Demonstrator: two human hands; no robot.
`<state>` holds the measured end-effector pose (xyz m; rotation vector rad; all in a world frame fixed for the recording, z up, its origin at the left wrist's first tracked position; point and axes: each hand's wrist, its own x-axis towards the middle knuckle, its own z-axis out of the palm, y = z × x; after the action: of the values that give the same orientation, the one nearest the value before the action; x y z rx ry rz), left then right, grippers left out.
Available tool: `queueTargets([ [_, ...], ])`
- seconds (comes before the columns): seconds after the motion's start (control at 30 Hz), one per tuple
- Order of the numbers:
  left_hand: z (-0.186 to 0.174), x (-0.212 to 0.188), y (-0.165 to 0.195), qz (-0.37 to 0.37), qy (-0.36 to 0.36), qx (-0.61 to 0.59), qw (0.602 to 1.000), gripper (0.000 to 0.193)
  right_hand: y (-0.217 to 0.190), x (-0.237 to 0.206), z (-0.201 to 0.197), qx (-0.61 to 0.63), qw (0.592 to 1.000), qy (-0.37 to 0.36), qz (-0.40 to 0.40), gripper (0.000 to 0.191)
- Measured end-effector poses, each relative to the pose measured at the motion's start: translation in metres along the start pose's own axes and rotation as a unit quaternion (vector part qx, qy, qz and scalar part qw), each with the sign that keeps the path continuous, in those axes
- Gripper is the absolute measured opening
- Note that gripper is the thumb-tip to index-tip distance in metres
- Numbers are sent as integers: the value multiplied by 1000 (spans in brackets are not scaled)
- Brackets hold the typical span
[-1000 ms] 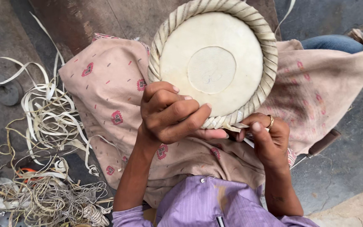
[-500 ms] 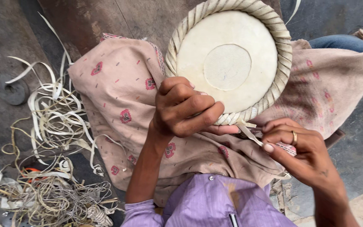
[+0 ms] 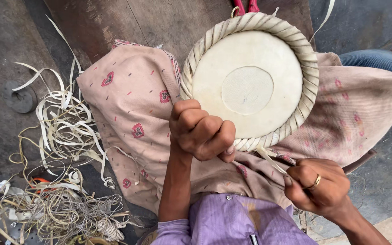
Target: The person sits on the ground with a hand drum in their lap and repairs its leather rim lacing. They use a screwdriver-like awl to pry and tighten the twisted leather edge binding, pull and thread leather strips through the rim, and work around the drumhead tensioning the lacing by hand.
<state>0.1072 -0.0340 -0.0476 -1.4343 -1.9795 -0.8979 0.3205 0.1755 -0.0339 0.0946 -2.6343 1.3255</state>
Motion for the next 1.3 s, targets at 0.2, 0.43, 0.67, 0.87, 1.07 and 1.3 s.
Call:
queueTargets([
  [0.2, -1, 3, -2, -34, -14, -18, 999, 25, 26, 16, 47, -2, 997, 75, -25, 4],
  [0.43, 11, -13, 1, -50, 71, -29, 996, 14, 11, -20, 40, 42, 986, 87, 139, 4],
  [0.67, 16, -55, 91, -336, 193, -149, 910, 19, -49, -52, 18, -32, 962, 209, 173, 15],
  [0.87, 23, -55, 166, -611, 3, -608, 507, 27, -68, -60, 53, 25, 943, 234, 236, 12],
  [1.07, 5, -50, 153, -584, -37, -584, 563, 16, -78, -48, 47, -28, 938, 189, 288, 11],
  [1.3, -1, -50, 166, -587, -29, -644, 490, 15, -98, -38, 46, -100, 936, 221, 254, 13],
])
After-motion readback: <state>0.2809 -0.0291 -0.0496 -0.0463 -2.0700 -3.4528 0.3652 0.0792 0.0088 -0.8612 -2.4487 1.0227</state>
